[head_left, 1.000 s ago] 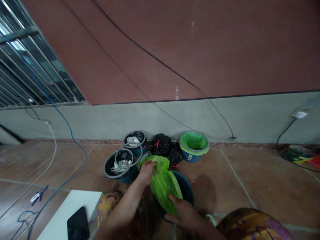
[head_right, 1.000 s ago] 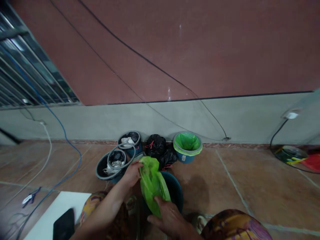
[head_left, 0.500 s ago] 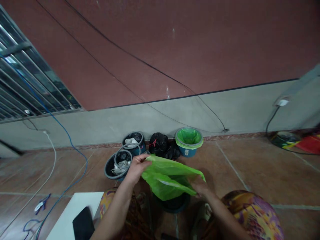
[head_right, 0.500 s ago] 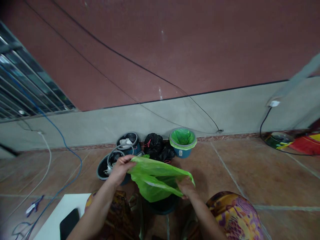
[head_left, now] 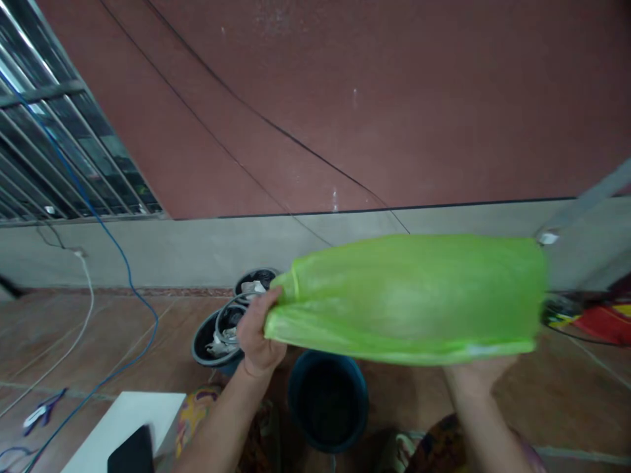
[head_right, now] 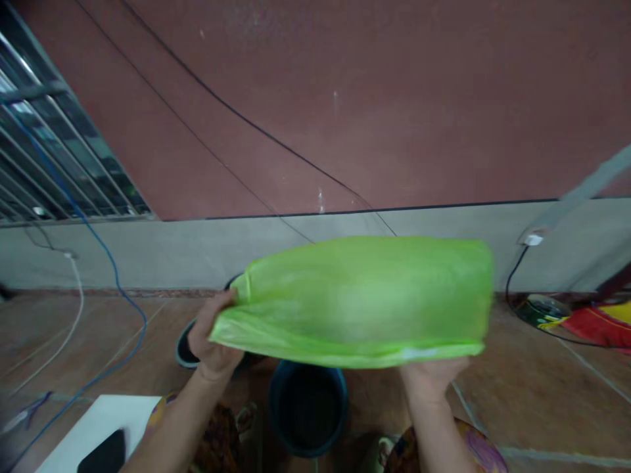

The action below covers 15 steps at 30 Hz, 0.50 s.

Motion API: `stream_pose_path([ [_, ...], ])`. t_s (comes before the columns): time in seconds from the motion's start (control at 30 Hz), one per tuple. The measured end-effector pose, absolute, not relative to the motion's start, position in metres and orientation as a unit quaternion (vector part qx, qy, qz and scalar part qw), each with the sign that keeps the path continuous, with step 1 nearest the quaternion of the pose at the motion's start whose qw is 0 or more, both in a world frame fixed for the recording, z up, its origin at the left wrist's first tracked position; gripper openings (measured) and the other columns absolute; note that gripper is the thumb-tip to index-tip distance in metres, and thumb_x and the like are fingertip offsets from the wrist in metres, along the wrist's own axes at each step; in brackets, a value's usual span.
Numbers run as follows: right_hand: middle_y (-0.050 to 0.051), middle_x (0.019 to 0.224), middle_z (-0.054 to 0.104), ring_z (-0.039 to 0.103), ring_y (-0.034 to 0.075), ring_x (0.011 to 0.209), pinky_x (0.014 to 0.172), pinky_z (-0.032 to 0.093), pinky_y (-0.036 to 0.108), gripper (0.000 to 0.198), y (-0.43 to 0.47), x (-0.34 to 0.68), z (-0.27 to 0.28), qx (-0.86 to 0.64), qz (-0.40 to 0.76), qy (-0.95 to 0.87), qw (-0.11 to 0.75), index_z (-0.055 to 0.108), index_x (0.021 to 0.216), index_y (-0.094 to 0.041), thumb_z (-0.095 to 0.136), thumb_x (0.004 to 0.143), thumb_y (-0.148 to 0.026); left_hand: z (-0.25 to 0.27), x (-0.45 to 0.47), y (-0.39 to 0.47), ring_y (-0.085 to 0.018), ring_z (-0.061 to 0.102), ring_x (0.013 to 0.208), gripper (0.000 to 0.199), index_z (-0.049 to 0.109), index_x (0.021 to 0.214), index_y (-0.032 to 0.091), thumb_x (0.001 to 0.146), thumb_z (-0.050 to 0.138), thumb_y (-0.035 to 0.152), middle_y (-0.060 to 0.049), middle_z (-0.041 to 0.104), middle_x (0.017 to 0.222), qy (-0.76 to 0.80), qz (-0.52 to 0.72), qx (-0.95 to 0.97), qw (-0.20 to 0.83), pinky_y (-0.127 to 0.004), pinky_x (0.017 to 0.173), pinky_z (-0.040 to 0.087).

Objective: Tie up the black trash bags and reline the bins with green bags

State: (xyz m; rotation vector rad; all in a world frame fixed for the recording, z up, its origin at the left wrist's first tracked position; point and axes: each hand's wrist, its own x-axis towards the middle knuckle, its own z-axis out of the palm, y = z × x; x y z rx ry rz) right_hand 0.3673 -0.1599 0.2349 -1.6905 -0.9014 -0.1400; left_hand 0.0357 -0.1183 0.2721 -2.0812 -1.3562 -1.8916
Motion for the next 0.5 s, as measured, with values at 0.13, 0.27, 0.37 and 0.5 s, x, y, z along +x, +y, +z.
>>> stream_pose_path([
  [0.13, 0.011, 0.063, 0.067, 0.067, 0.030, 0.074, 0.064, 0.051, 0.037, 0.012, -0.180, 0.343, 0.135, -0.824, 0.247, -0.433, 0.270, 0.062, 0.059, -0.023, 0.052, 0.065, -0.029, 0.157, 0.021, -0.149, -0.025, 0.070, 0.077, 0.030, 0.070, 0.088, 0.018, 0.082, 0.042, 0.028, -0.010, 0.074, 0.082, -0.620, -0.359, -0.657, -0.236, -0.036, 0.074, 0.054],
  [0.27, 0.010, 0.054, 0.063, 0.065, 0.026, 0.063, 0.059, 0.049, 0.033, 0.026, -0.158, 0.339, 0.130, -0.816, 0.257, -0.429, 0.291, 0.054, 0.047, -0.023, 0.042, 0.070, -0.024, 0.170, 0.030, -0.131, -0.024, 0.069, 0.078, 0.032, 0.070, 0.094, 0.018, 0.084, 0.042, 0.030, -0.009, 0.073, 0.083, -0.617, -0.385, -0.636, -0.260, -0.034, 0.074, 0.053],
  [0.37, 0.012, 0.053, 0.062, 0.063, 0.027, 0.059, 0.056, 0.049, 0.034, 0.032, -0.135, 0.345, 0.181, -0.798, 0.193, -0.356, 0.446, 0.064, 0.059, -0.016, 0.044, 0.076, -0.034, 0.239, 0.039, -0.108, -0.021, 0.068, 0.088, 0.039, 0.067, 0.112, 0.017, 0.087, 0.039, 0.029, -0.009, 0.073, 0.098, -0.562, -0.503, -0.625, -0.200, -0.031, 0.081, 0.052],
  [0.5, 0.019, 0.072, 0.068, 0.065, 0.033, 0.081, 0.071, 0.051, 0.044, 0.030, -0.148, 0.343, 0.208, -0.802, 0.027, -0.403, 0.441, 0.071, 0.084, -0.010, 0.054, 0.078, -0.034, 0.248, 0.035, -0.131, -0.025, 0.063, 0.108, 0.044, 0.064, 0.122, 0.017, 0.085, 0.046, 0.033, -0.010, 0.068, 0.119, -0.473, -0.568, -0.662, -0.127, -0.035, 0.095, 0.049],
])
